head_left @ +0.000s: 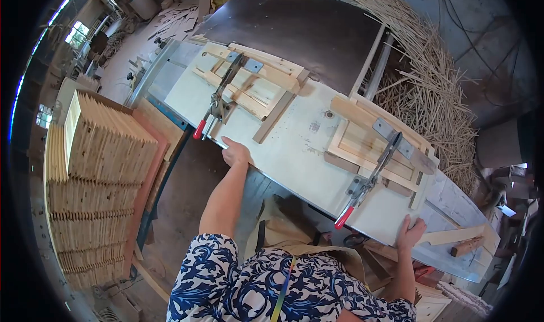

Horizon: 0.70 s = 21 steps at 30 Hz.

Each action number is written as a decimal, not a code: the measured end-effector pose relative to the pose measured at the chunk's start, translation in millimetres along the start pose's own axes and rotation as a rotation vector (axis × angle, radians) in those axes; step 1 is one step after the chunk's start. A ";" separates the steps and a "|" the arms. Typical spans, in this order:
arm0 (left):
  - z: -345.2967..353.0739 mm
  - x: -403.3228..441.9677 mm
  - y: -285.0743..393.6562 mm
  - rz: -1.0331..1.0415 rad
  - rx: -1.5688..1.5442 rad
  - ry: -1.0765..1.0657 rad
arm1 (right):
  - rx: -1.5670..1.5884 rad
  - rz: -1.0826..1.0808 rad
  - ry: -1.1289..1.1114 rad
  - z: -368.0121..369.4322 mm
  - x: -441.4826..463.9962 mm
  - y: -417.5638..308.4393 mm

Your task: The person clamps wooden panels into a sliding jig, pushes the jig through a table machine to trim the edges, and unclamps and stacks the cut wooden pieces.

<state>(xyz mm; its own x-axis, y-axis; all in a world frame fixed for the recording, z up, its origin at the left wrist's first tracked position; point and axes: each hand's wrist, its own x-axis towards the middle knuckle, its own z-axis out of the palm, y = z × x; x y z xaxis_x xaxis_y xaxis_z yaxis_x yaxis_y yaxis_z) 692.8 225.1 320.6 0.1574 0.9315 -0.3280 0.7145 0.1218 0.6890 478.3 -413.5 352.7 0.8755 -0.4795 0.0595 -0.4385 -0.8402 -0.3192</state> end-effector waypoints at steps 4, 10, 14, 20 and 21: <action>3.0 -1.3 -1.5 0.005 -0.011 0.021 | -0.001 -0.123 0.148 18.8 0.0 16.1; 11.6 5.0 -8.0 0.015 0.005 0.076 | 0.027 -0.197 0.143 12.8 4.3 9.1; 9.9 1.4 -8.3 0.027 0.015 0.062 | 0.044 -0.238 0.157 11.3 5.1 3.9; 7.8 -4.2 -9.2 0.037 0.026 0.029 | 0.040 -0.291 0.156 13.5 8.0 11.8; 9.0 -4.1 -10.4 0.040 0.022 0.020 | 0.059 -0.315 0.154 16.2 9.2 16.2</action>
<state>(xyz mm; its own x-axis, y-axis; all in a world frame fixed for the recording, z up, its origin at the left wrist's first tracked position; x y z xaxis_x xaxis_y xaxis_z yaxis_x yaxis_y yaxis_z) 690.9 216.9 308.9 0.1731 0.9421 -0.2873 0.7228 0.0767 0.6868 482.6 -427.4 332.8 0.9232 -0.2351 0.3039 -0.1350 -0.9390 -0.3164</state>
